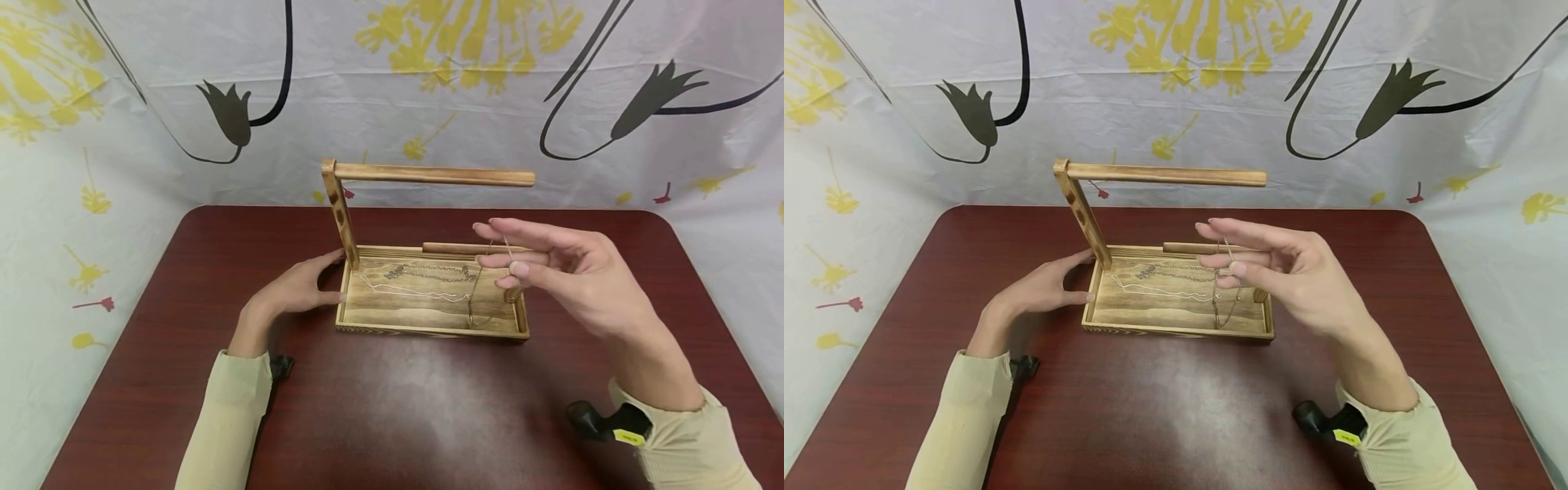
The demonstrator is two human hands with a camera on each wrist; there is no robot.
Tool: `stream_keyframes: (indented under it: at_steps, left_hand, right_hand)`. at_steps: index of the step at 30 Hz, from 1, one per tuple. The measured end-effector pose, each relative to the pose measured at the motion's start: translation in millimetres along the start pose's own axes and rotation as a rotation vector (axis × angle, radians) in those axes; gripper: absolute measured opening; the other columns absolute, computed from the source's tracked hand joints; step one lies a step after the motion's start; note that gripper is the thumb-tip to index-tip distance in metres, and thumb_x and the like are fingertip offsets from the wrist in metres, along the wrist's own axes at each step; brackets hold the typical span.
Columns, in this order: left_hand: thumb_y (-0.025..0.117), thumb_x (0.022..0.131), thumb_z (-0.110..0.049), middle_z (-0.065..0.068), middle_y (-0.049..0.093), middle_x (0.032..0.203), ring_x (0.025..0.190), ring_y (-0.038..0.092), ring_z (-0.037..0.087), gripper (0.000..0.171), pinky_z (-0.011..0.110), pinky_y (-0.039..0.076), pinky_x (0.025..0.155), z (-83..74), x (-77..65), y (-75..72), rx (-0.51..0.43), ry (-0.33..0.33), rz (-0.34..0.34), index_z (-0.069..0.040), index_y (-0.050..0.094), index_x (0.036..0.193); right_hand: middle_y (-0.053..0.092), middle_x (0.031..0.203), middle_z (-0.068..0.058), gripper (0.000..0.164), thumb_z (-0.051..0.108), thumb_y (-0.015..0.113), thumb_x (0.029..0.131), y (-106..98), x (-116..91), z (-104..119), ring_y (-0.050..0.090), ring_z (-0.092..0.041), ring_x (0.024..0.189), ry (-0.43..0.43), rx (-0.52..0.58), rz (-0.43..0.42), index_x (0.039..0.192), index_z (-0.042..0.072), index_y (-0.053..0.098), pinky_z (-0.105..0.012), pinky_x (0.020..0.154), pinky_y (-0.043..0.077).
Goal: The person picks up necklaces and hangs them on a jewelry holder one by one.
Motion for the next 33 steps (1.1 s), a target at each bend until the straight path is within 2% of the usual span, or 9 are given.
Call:
stream_keyframes:
  at_steps: [7, 14, 24, 27, 33]
  left_hand:
    - [0.074, 0.089, -0.038, 0.007, 0.030, 0.161, 0.147, 0.027, 0.029, 0.089, 0.051, 0.027, 0.116, 0.9, -0.2, 0.4, 0.009, -0.009, 0.006, -0.016, 0.024, 0.160]
    - [0.074, 0.090, -0.038, 0.008, 0.029, 0.161, 0.147, 0.026, 0.030, 0.090, 0.052, 0.027, 0.115, 1.6, 0.0, 0.1, 0.010, -0.003, 0.007, -0.015, 0.023, 0.160]
    - [0.073, 0.090, -0.039, 0.007, 0.029, 0.161, 0.147, 0.027, 0.029, 0.089, 0.051, 0.028, 0.115, -0.2, 2.1, -0.5, 0.006, -0.009, 0.007, -0.017, 0.023, 0.160]
    - [0.073, 0.090, -0.039, 0.007, 0.030, 0.160, 0.147, 0.027, 0.029, 0.089, 0.051, 0.028, 0.115, -0.2, 2.5, -0.5, 0.004, -0.009, 0.007, -0.017, 0.023, 0.160]
    - [0.074, 0.090, -0.039, 0.008, 0.030, 0.161, 0.147, 0.027, 0.030, 0.089, 0.051, 0.027, 0.115, 0.9, 0.5, -0.8, 0.005, -0.015, 0.007, -0.018, 0.023, 0.160]
  right_hand:
    - [0.048, 0.141, -0.031, 0.052, -0.027, 0.043, 0.091, -10, -3, 6, 0.063, -0.034, 0.116, 0.003, 0.015, -0.033, 0.142, -0.018, 0.039, -0.040, 0.081, 0.057]
    - [0.039, 0.145, -0.036, 0.055, -0.033, 0.036, 0.089, -20, -7, 9, 0.060, -0.037, 0.119, -0.097, 0.158, 0.046, 0.143, -0.024, 0.028, -0.042, 0.082, 0.057]
    - [0.035, 0.149, -0.034, 0.056, -0.034, 0.030, 0.089, -32, -13, 16, 0.058, -0.040, 0.121, -0.130, 0.187, 0.080, 0.144, -0.025, 0.021, -0.044, 0.081, 0.057]
    - [0.034, 0.149, -0.035, 0.056, -0.034, 0.030, 0.088, -37, -16, 18, 0.058, -0.041, 0.121, -0.133, 0.196, 0.060, 0.143, -0.026, 0.020, -0.043, 0.081, 0.057]
    - [0.042, 0.142, -0.037, 0.056, -0.034, 0.033, 0.088, -47, -23, 19, 0.061, -0.040, 0.116, -0.110, 0.166, -0.056, 0.142, -0.025, 0.025, -0.038, 0.077, 0.058]
Point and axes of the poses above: each hand's wrist, its own x-axis towards the middle knuckle, its own y-axis out of the palm, z = x × y, the point moved 5 cm from there along x, towards the middle knuckle
